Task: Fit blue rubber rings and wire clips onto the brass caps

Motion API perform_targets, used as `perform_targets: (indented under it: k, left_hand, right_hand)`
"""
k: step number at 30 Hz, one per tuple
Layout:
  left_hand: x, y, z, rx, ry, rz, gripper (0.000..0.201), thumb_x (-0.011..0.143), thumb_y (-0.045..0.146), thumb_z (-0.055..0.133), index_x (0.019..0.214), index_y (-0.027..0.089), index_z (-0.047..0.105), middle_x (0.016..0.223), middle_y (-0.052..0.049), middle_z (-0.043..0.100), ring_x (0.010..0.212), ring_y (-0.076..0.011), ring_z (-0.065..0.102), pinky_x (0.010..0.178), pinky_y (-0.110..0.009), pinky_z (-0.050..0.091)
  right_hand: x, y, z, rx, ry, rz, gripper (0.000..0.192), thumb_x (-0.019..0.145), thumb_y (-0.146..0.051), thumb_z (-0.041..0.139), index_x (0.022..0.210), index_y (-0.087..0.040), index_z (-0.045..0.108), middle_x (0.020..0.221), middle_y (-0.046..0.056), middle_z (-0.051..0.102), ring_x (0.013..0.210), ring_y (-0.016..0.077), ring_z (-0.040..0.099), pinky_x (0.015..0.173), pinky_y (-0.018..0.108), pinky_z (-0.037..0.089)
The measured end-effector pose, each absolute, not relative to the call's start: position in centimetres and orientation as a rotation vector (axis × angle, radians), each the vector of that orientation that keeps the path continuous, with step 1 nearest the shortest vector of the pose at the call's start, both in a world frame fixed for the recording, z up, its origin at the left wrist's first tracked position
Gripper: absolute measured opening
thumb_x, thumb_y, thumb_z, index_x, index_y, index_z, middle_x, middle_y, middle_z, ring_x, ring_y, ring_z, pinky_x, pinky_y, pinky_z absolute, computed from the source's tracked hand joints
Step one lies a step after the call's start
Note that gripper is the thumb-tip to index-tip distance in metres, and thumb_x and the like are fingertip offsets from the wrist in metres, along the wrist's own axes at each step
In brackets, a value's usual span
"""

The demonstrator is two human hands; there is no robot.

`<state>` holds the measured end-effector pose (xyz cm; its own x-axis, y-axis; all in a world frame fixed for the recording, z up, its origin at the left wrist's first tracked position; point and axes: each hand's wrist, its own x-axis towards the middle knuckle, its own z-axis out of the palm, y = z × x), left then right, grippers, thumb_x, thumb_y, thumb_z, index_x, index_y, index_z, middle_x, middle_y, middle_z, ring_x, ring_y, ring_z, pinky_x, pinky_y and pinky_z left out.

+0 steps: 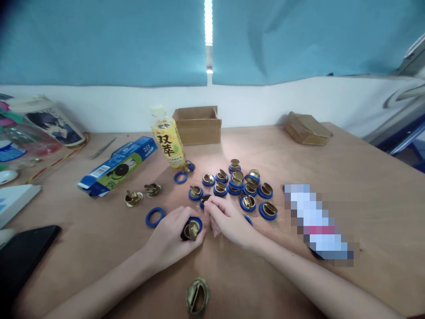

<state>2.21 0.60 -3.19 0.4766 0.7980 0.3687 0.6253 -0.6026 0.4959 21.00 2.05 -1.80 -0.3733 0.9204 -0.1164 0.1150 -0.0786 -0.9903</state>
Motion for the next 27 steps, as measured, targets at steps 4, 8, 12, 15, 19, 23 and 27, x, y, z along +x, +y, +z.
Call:
perform_targets:
  k: [4,8,12,15,19,23,27]
  left_hand:
    - [2.3,0.8,-3.0,2.429,1.311,0.866,0.010,0.081,0.023,0.068,0.087,0.020,0.060,0.088,-0.006,0.064,0.085,-0.0272,0.063,0.075,-0.040,0.053]
    - [2.1,0.9,-2.8,2.366,1.344,0.984,0.020,0.083,0.024,0.070,0.101,0.021,0.062,0.102,-0.008,0.063,0.097,-0.0280,0.062,0.083,-0.042,0.053]
    - [2.0,0.8,-2.8,2.338,1.284,1.089,0.009,0.088,0.018,0.063,0.097,0.020,0.060,0.098,-0.007,0.062,0.092,-0.0246,0.062,0.081,-0.038,0.053]
    - [2.1,0.7,-2.6,2.364,1.239,1.102,0.004,0.091,0.016,0.059,0.093,0.020,0.061,0.093,-0.007,0.063,0.089,-0.0241,0.062,0.079,-0.037,0.052]
    - [2.1,0.8,-2.4,2.393,1.219,1.141,0.008,0.091,0.013,0.057,0.095,0.018,0.061,0.095,-0.008,0.064,0.091,-0.0246,0.062,0.080,-0.037,0.053]
    - [2.1,0.4,-2.3,2.456,1.175,1.207,0.014,0.090,0.008,0.055,0.097,0.019,0.061,0.095,-0.009,0.064,0.090,-0.0239,0.063,0.078,-0.036,0.054]
    - [1.1,-0.8,-2.2,2.573,1.134,1.248,0.015,0.090,0.008,0.056,0.101,0.019,0.060,0.096,-0.008,0.065,0.090,-0.0227,0.063,0.081,-0.035,0.053]
  right_hand:
    - [21.0,2.1,-2.0,-1.123,-1.524,1.534,0.040,0.101,-0.049,0.045,0.072,-0.021,0.049,0.043,-0.009,0.046,0.038,0.0099,0.046,0.044,0.022,0.035]
    - [21.0,2.1,-2.0,-1.121,-1.532,1.532,0.040,0.102,-0.045,0.043,0.071,-0.021,0.049,0.043,-0.009,0.045,0.039,0.0097,0.045,0.045,0.022,0.035]
    - [21.0,1.9,-1.7,-1.144,-1.592,1.484,0.038,0.104,-0.040,0.041,0.072,-0.022,0.048,0.045,-0.008,0.047,0.041,0.0104,0.046,0.048,0.022,0.034]
    - [21.0,1.6,-1.4,-1.175,-1.745,1.344,0.039,0.104,-0.037,0.041,0.069,-0.022,0.045,0.049,-0.006,0.047,0.047,0.0115,0.047,0.052,0.024,0.035]
    - [20.9,1.0,-1.4,-1.125,-2.023,1.041,0.036,0.102,-0.031,0.045,0.067,-0.021,0.040,0.058,-0.004,0.046,0.056,0.0122,0.046,0.055,0.025,0.030]
    - [20.9,0.6,-1.8,-0.982,-2.215,0.806,0.031,0.101,-0.026,0.046,0.071,-0.021,0.039,0.064,-0.004,0.047,0.060,0.0125,0.046,0.058,0.026,0.030]
    - [21.0,0.3,-2.2,-0.897,-2.312,0.596,0.025,0.101,-0.024,0.045,0.076,-0.021,0.046,0.068,-0.002,0.053,0.062,0.0138,0.049,0.060,0.027,0.031]
